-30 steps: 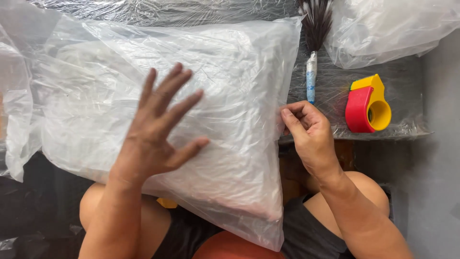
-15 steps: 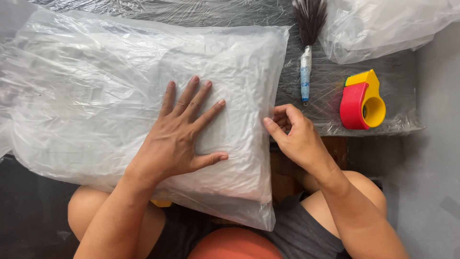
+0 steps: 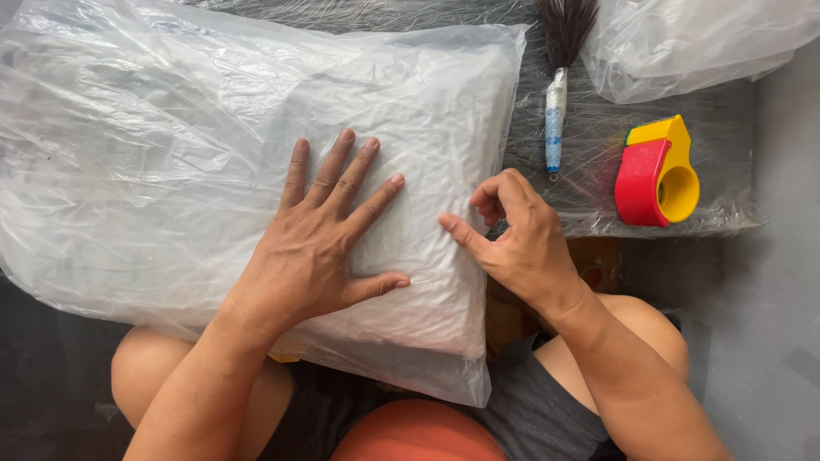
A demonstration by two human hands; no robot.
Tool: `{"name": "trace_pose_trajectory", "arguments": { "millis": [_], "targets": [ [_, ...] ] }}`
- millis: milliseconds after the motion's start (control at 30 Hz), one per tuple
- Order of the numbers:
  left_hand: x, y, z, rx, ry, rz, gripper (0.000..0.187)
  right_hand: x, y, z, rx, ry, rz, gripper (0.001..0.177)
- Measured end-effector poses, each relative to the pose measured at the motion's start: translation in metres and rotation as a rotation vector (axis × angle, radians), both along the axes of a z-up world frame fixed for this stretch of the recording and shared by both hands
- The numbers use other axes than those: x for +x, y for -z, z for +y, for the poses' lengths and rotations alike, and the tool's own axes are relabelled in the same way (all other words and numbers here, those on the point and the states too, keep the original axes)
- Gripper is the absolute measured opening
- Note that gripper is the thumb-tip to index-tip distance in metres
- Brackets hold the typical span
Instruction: A person is vacuum-packing a large white item into a plastic bag using a vacuum cleaner hose and then folding the bag.
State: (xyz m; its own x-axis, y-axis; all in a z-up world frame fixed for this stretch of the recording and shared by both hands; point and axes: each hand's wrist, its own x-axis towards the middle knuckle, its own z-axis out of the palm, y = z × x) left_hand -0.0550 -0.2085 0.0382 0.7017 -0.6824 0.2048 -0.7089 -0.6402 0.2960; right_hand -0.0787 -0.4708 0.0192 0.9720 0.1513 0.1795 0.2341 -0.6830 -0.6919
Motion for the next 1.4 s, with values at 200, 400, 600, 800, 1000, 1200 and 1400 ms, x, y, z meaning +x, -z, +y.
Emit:
{"name": "trace_pose_trajectory", "arguments": {
  "millis": [200,400,600,800,1000,1200,1400],
  "targets": [
    [0.0,0.002,0.004,-0.014,0.005,0.014,0.093,0.006,-0.004,-0.012,-0.004,0.008,-0.012,0.007],
    [0.001,0.002,0.004,-0.03,0.011,0.012,0.093,-0.002,-0.017,-0.009,-0.037,-0.258,-0.197,0.02],
    [0.001,0.004,0.004,-0.053,0.014,0.008,0.092,-0.015,-0.006,-0.008,-0.205,-0.259,-0.269,0.03],
    [0.001,0.005,0.005,-0.049,0.017,0.012,0.093,-0.016,-0.008,-0.009,-0.162,-0.248,-0.224,0.019],
    [0.0,0.003,0.005,-0.055,0.02,0.014,0.091,-0.013,-0.017,-0.003,-0.071,-0.23,-0.183,0.011],
    [0.001,0.005,0.005,-0.05,0.023,0.003,0.092,-0.009,-0.017,0.001,0.012,-0.141,-0.052,0.009],
    [0.001,0.006,0.004,-0.039,0.032,-0.008,0.093,-0.003,-0.013,0.005,0.052,-0.164,-0.023,0.01]
  ]
}}
